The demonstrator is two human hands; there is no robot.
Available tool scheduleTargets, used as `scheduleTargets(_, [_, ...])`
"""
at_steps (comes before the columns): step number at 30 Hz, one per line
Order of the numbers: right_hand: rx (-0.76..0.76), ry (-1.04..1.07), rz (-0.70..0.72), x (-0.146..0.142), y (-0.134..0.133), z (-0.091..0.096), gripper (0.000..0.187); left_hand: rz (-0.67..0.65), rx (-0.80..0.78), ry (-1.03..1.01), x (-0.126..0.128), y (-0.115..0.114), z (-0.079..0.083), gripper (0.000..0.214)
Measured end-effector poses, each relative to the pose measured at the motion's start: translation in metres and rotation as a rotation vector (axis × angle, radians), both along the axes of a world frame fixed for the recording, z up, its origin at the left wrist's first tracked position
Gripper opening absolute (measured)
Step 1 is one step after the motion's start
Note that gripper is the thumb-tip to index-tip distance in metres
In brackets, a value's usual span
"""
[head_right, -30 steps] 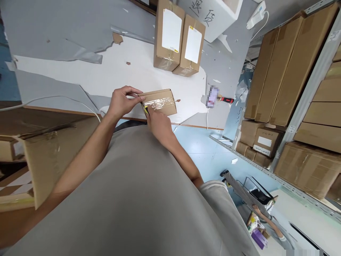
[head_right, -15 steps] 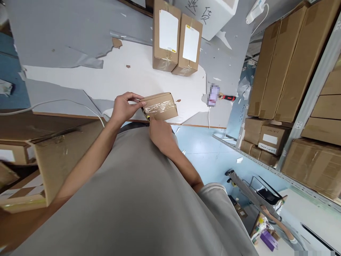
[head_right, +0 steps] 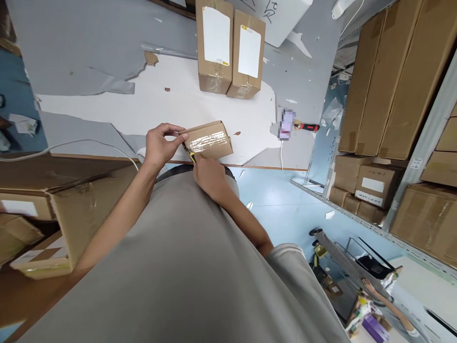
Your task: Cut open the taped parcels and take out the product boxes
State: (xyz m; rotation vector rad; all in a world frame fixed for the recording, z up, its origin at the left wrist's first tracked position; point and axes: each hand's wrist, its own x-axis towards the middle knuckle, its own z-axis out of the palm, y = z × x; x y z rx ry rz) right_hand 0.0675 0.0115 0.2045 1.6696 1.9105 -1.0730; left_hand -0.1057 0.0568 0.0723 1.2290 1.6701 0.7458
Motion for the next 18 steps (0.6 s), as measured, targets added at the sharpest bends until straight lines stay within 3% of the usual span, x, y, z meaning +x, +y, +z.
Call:
scheduleTargets(11, [-0.091, -0.018, 0.045, 0.014, -0.015, 0.016, 0.051, 0.086, 0.02, 0.037, 0.006, -0.005, 0.0, 0.018])
scheduleTargets(18, [0.002, 0.057, -0.003, 0.027, -0.016, 0.011, 0.057, 0.097, 0.015, 0.044, 0.007, -0.006, 0.0, 0.021])
